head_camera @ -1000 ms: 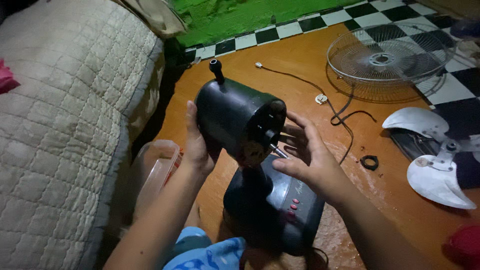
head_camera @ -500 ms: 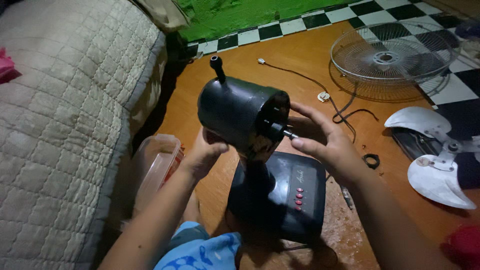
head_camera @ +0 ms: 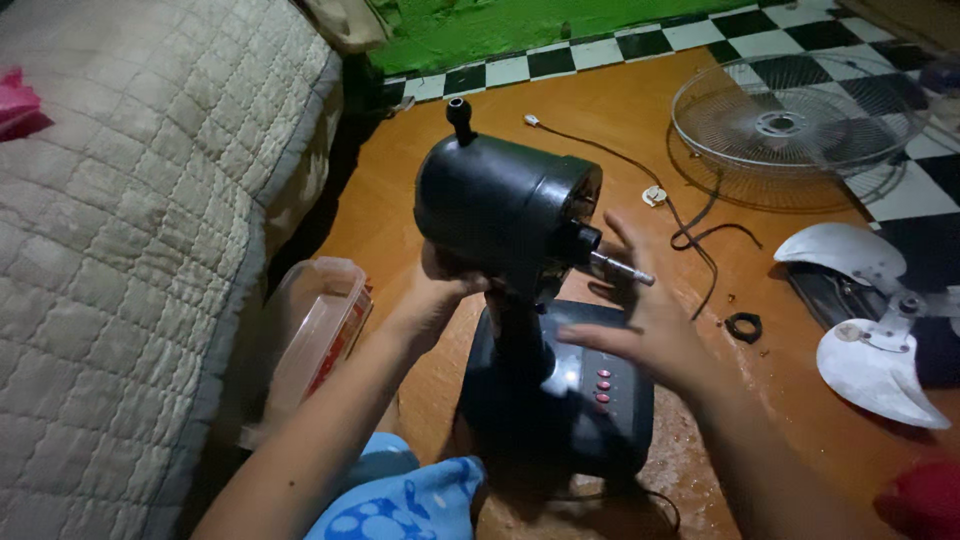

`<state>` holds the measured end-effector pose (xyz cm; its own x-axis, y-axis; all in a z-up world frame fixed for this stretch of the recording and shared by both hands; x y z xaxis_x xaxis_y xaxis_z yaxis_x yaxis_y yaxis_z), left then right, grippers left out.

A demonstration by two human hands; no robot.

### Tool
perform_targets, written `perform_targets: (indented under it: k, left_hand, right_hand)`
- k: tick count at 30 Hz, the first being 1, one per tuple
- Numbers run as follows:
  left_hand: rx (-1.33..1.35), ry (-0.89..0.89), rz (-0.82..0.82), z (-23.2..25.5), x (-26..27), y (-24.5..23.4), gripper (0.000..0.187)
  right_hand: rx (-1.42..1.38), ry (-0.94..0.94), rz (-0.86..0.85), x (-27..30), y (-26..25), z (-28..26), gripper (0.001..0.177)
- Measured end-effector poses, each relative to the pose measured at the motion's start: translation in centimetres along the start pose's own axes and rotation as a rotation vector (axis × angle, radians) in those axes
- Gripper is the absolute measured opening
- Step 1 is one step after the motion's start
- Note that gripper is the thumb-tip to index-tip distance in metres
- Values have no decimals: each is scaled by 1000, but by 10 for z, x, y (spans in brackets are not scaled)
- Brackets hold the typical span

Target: The person sits on the floor and uses a screwdriver to adjust the internal components of a disassembled fan motor. They repeatedly insert and turn the screwdriver while holding the motor casing, then place the motor back onto its base.

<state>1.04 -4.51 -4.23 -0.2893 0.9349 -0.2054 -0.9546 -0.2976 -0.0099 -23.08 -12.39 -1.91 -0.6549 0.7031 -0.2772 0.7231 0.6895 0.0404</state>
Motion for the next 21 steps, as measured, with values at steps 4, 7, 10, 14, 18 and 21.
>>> perform_targets:
  k: [4, 7, 10, 14, 18, 21]
  left_hand:
    - [-137, -65, -4, -3, 1, 1, 79]
    - [-247, -143, -55, -10, 2, 0, 75]
    - [-204, -130, -75, -12, 1, -2, 81]
    - [-30, -17, -150, -5, -3, -8, 59]
    - [-86, -24, -98, -13, -6, -15, 54]
    - [-157, -96, -74, -27, -8, -11, 37]
  right_hand:
    - [-74, 11, -67, -9, 32, 14, 111]
    - [191, -20, 33, -12, 31, 10, 86]
    - [85, -174, 9, -12, 29, -7, 75]
    - [45, -156, -17, -14, 26, -6, 75]
    - [169, -18, -30, -16, 34, 6, 77]
    - [-83, -244, 55, -9, 36, -12, 139]
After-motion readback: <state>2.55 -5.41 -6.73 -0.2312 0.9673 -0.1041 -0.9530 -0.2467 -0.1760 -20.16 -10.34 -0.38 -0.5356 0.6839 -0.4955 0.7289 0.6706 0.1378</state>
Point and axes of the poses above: each hand's wrist, its own x-axis away from the middle knuckle, its own y-axis out of the palm, z = x × y, the point moved 8 cm from there along -x, towards the middle knuckle, and after that the axes turned 14 degrees about -x, right-handed, at the moved point
